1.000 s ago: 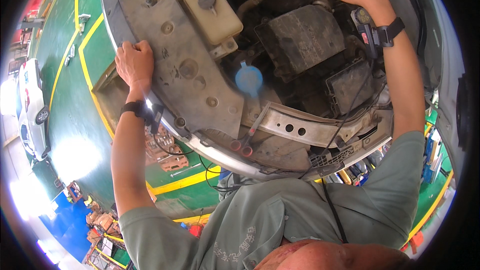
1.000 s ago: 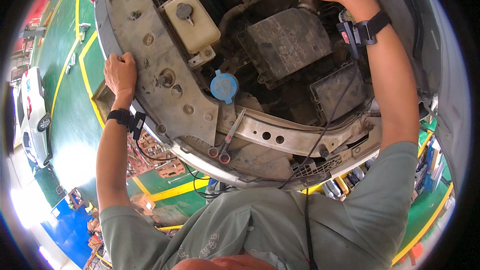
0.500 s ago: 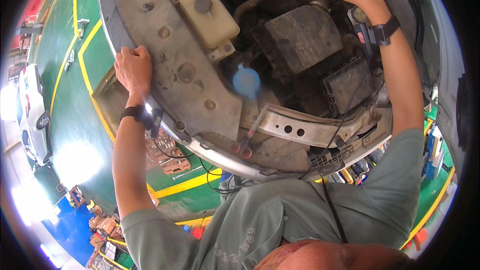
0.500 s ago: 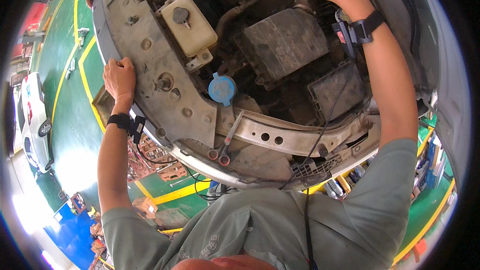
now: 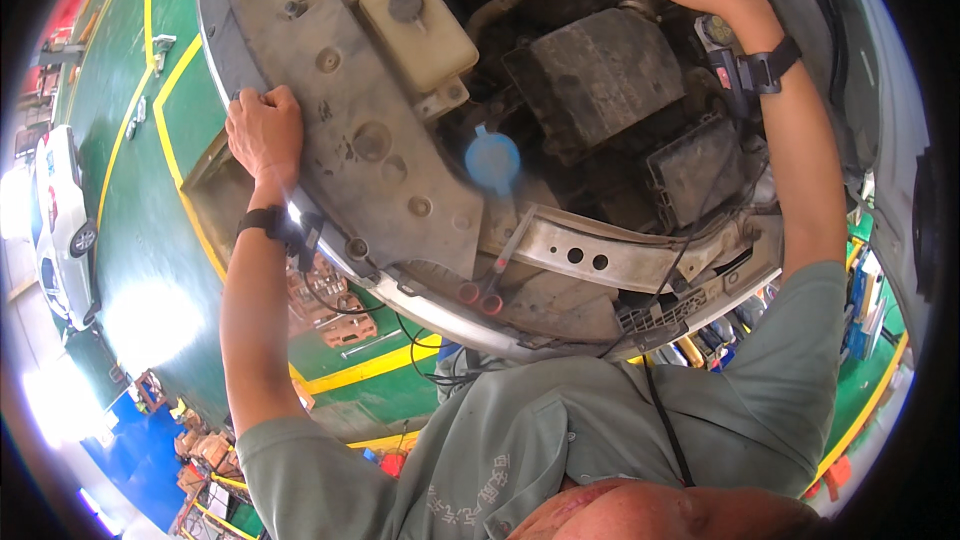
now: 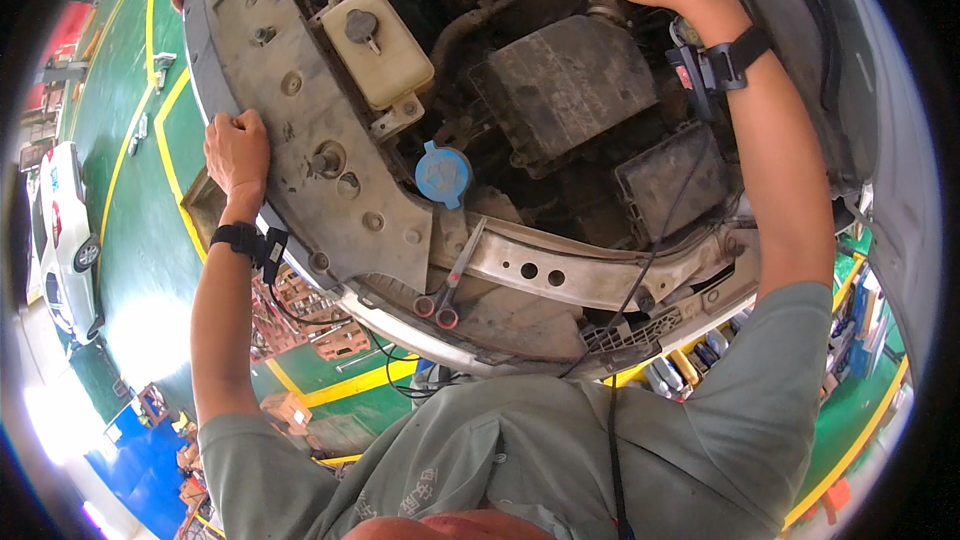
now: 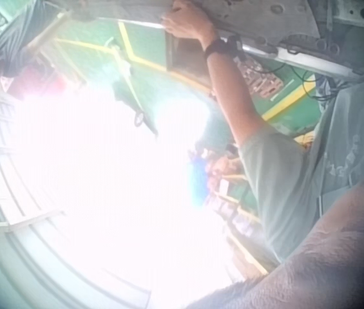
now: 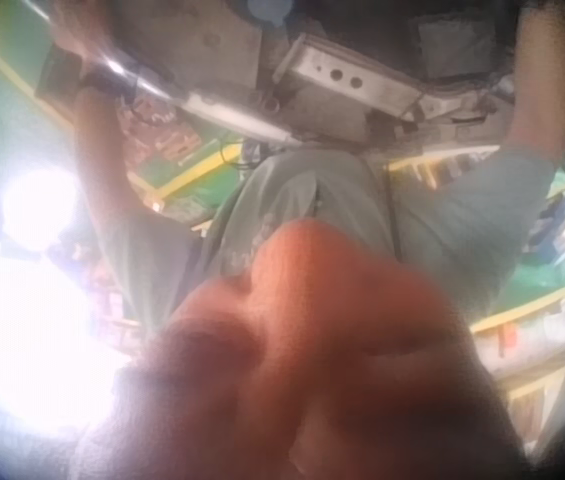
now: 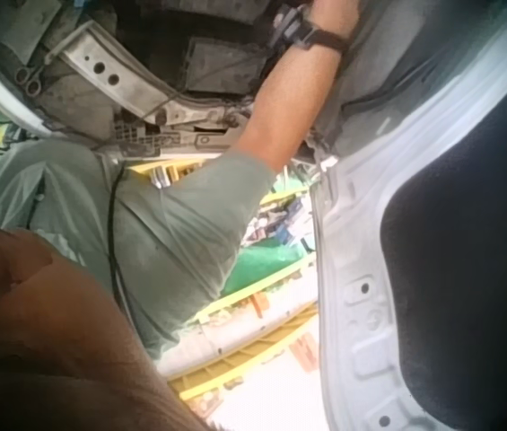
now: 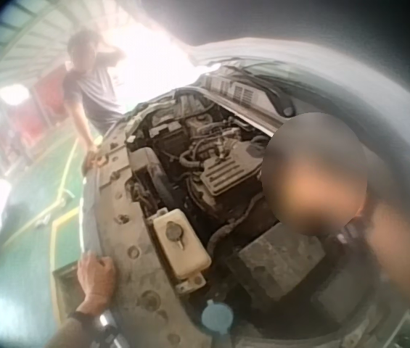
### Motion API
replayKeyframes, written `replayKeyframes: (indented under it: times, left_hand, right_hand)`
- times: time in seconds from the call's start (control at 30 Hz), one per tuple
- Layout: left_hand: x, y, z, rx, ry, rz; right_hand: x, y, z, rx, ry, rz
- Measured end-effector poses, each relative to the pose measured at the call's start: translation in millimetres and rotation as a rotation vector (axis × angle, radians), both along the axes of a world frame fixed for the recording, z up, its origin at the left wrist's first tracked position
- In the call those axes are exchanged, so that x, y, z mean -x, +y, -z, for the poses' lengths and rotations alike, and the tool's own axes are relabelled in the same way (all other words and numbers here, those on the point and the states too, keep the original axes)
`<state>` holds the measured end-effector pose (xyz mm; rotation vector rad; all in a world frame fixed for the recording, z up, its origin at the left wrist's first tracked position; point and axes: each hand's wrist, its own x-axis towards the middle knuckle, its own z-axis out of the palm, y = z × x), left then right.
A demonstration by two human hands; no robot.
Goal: The person uses a yellow-handled screwdriver to work on components within the car's engine bay. They repeatedly insert and turn the tool in various locations while another person assists by holding the engine cover.
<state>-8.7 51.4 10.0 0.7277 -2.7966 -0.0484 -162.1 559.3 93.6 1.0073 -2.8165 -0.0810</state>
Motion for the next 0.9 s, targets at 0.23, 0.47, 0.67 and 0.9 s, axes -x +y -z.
replayKeyframes:
  times: [0.23, 0.47, 0.67, 0.9]
  left_hand:
    - [1.2, 0.0, -2.3, 0.003, -0.013, 0.012]
    - [-0.1, -3.5, -6.1, -0.070, -0.044, 0.033]
    - [-5.7, -19.5, 2.6, -0.176, 0.053, 0.108]
    - [-9.6, -17.4, 2.5, -0.275, 0.129, 0.163]
  right_hand:
    - [-4.8, -5.4, 1.4, 0.002, 0.008, 0.057]
    - [-7.4, -9.7, 4.6, -0.007, 0.021, 0.149]
    - [-10.7, -12.0, 10.1, 0.010, 0.043, 0.242]
    - [-8.0, -12.0, 20.2, 0.129, -0.010, 0.446]
